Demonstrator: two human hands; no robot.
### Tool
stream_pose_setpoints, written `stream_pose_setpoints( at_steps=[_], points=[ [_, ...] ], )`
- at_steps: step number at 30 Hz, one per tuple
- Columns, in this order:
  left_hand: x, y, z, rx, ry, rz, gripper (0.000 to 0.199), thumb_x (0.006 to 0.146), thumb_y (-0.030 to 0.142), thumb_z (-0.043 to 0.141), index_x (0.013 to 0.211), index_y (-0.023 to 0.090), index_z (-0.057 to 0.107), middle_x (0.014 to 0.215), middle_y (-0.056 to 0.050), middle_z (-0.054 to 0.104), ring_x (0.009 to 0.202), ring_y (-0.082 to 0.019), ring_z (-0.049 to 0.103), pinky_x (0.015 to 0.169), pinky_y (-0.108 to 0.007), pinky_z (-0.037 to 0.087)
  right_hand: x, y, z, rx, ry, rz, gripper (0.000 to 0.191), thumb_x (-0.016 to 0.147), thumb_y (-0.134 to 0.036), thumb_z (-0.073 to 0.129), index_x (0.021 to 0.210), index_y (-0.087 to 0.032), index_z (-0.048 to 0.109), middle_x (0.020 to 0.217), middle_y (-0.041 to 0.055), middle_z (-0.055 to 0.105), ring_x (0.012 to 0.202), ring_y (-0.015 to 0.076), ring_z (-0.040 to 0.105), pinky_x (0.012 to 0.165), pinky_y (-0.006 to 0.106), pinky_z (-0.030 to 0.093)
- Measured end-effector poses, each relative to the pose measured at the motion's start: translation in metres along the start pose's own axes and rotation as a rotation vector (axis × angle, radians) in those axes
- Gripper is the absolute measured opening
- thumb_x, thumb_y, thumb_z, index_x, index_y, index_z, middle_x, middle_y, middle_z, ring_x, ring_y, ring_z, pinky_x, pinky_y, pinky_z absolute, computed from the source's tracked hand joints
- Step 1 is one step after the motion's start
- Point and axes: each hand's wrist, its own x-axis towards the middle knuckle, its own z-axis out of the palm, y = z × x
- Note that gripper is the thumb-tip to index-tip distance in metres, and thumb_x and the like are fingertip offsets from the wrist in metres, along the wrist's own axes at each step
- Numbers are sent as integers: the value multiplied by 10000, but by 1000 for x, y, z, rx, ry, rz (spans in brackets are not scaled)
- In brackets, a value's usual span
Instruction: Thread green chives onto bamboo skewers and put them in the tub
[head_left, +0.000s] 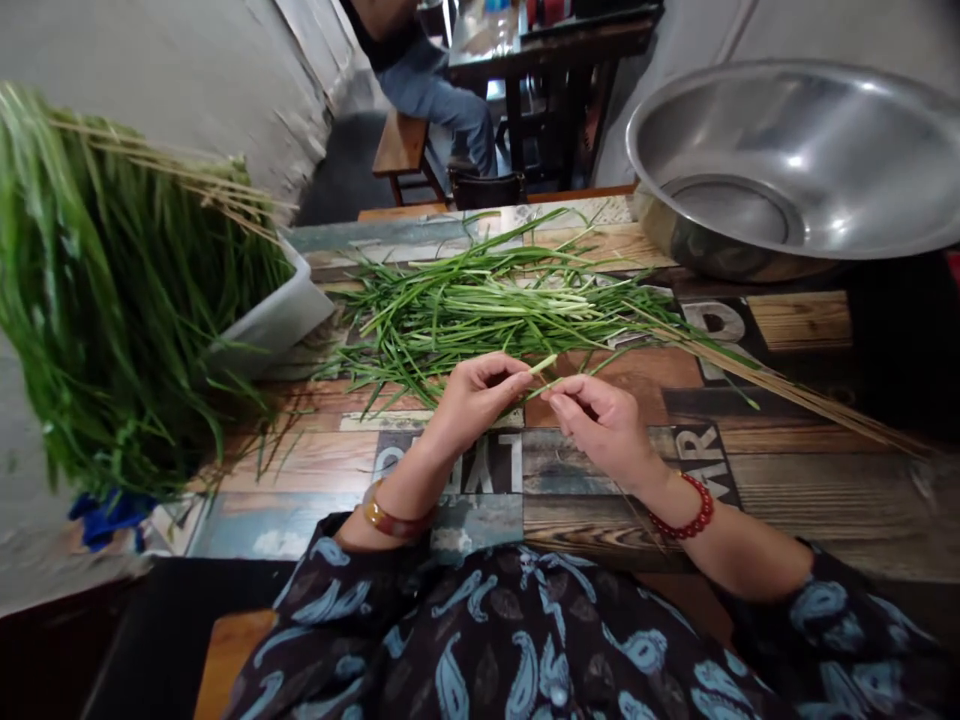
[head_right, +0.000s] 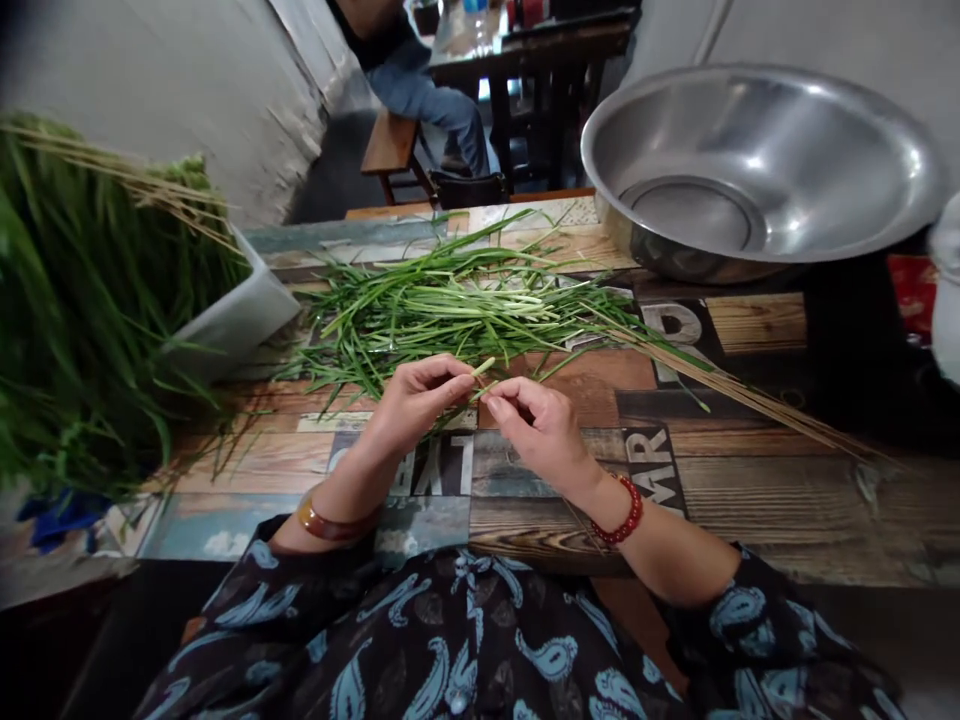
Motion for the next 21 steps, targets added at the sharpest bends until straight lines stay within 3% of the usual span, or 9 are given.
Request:
stream_pose_setpoints(
  at_steps=[21],
  points=[
    [-4, -1, 4, 71, 122, 103, 135, 794, 245, 707, 710, 140, 716, 672, -13, 615, 633, -109, 512, 585, -236, 378, -3, 2, 0, 16, -36, 45, 158, 948, -302, 571, 921, -182, 670, 530, -69, 519, 453, 69, 448, 461, 213, 348]
  ],
)
